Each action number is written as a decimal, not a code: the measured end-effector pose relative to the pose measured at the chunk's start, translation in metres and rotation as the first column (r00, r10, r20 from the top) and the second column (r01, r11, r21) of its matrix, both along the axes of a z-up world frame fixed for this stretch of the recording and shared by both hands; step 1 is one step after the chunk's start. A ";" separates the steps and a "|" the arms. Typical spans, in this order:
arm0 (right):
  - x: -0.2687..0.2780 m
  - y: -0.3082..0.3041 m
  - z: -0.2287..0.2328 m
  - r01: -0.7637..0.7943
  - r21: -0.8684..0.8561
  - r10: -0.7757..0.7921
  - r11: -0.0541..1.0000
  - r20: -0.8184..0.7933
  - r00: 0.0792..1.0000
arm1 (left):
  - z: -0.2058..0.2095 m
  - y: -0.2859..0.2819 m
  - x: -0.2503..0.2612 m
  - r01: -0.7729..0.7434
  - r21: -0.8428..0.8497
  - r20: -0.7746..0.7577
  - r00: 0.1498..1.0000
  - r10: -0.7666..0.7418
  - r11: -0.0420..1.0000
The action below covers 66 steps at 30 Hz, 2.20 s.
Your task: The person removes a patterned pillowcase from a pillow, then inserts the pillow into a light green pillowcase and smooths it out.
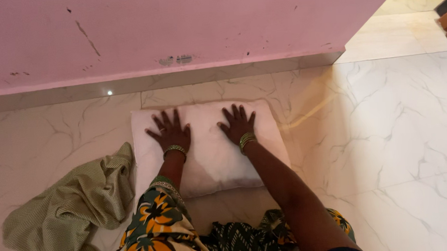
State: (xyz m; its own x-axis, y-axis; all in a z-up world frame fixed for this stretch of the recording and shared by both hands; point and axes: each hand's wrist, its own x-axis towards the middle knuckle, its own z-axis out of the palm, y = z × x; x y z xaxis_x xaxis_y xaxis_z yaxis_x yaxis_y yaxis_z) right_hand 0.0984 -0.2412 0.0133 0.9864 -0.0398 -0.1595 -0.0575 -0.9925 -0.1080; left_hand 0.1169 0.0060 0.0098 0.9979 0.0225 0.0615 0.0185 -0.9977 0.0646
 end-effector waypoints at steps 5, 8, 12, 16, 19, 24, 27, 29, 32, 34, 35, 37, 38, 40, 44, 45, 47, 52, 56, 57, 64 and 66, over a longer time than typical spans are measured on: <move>-0.007 -0.038 0.022 0.173 0.005 -0.171 0.985 -0.102 0.980 | 0.025 -0.073 -0.031 0.179 -0.112 -0.185 0.963 -0.198 0.977; -0.016 -0.054 0.011 0.219 0.045 -0.211 0.975 -0.146 0.967 | 0.026 -0.092 -0.054 0.231 -0.077 -0.255 0.936 -0.244 0.970; -0.039 -0.051 -0.014 0.193 0.012 -0.189 0.981 -0.138 0.972 | 0.013 -0.092 -0.074 0.256 -0.026 -0.287 0.924 -0.252 0.966; -0.042 -0.049 -0.024 0.175 -0.005 -0.175 0.985 -0.082 0.981 | 0.010 -0.092 -0.074 0.259 -0.012 -0.299 0.921 -0.251 0.966; -0.035 -0.045 -0.030 0.175 -0.043 -0.177 0.984 -0.056 0.983 | 0.012 -0.094 -0.069 0.256 0.002 -0.334 0.911 -0.241 0.967; -0.010 -0.049 -0.027 0.213 0.012 -0.208 0.977 -0.162 0.965 | 0.022 -0.097 -0.030 0.216 -0.044 -0.514 0.832 -0.207 0.975; -0.003 -0.052 -0.017 0.231 0.025 -0.219 0.973 -0.243 0.945 | 0.024 -0.094 -0.026 0.219 -0.081 -0.523 0.821 -0.228 0.972; -0.003 -0.052 -0.012 0.228 0.034 -0.214 0.973 -0.243 0.946 | 0.023 -0.084 -0.029 0.258 -0.120 -0.440 0.852 -0.285 0.959; -0.011 -0.054 -0.003 0.204 0.028 -0.197 0.979 -0.159 0.967 | 0.019 -0.062 -0.047 0.341 -0.115 -0.254 0.898 -0.359 0.933; -0.024 -0.050 0.007 0.182 0.014 -0.181 0.983 -0.074 0.981 | 0.018 -0.040 -0.064 0.313 -0.078 -0.140 0.937 -0.321 0.947; -0.032 -0.044 0.013 0.154 0.020 -0.152 0.988 -0.075 0.985 | 0.017 -0.028 -0.073 0.253 -0.063 -0.102 0.961 -0.258 0.965; -0.054 -0.031 0.025 0.105 0.036 -0.102 0.994 -0.085 0.991 | 0.014 -0.006 -0.094 0.131 -0.050 -0.078 0.988 -0.134 0.990; -0.068 -0.021 0.031 0.071 0.035 -0.068 0.997 -0.089 0.994 | 0.013 0.003 -0.105 0.068 -0.051 -0.089 0.993 -0.072 0.996; -0.099 0.001 0.034 0.003 0.032 0.000 0.999 -0.106 0.994 | 0.008 0.015 -0.122 -0.023 -0.084 -0.121 0.993 0.013 0.996; -0.139 0.016 0.019 -0.031 -0.013 0.032 0.999 0.022 0.999 | -0.014 0.019 -0.147 -0.069 -0.082 -0.196 0.979 0.051 0.994; -0.147 0.018 0.010 -0.041 -0.041 0.044 0.998 0.073 0.996 | -0.019 0.018 -0.152 -0.061 -0.050 -0.213 0.976 0.049 0.997; -0.149 0.016 -0.007 -0.055 -0.056 0.063 0.997 0.163 0.985 | -0.029 0.015 -0.158 -0.052 -0.035 -0.204 0.978 0.044 0.998; -0.148 0.015 -0.029 -0.056 -0.066 0.072 0.996 0.261 0.963 | -0.036 0.011 -0.161 -0.054 0.000 -0.189 0.981 0.053 0.999; -0.124 0.024 -0.019 -0.054 -0.097 0.060 0.994 0.062 0.996 | -0.020 0.008 -0.132 -0.066 -0.032 -0.378 0.924 0.049 0.997; -0.112 0.024 -0.013 -0.056 -0.090 0.056 0.994 0.001 0.998 | -0.014 0.007 -0.119 -0.073 -0.047 -0.447 0.894 0.045 0.996; -0.091 0.018 -0.017 -0.061 -0.068 0.065 0.996 0.061 0.996 | -0.023 0.008 -0.092 -0.094 -0.125 -0.313 0.948 0.051 0.988; -0.116 0.016 -0.039 -0.060 -0.068 0.077 0.996 0.276 0.958 | -0.045 0.015 -0.124 -0.008 -0.152 0.028 1.000 0.012 0.988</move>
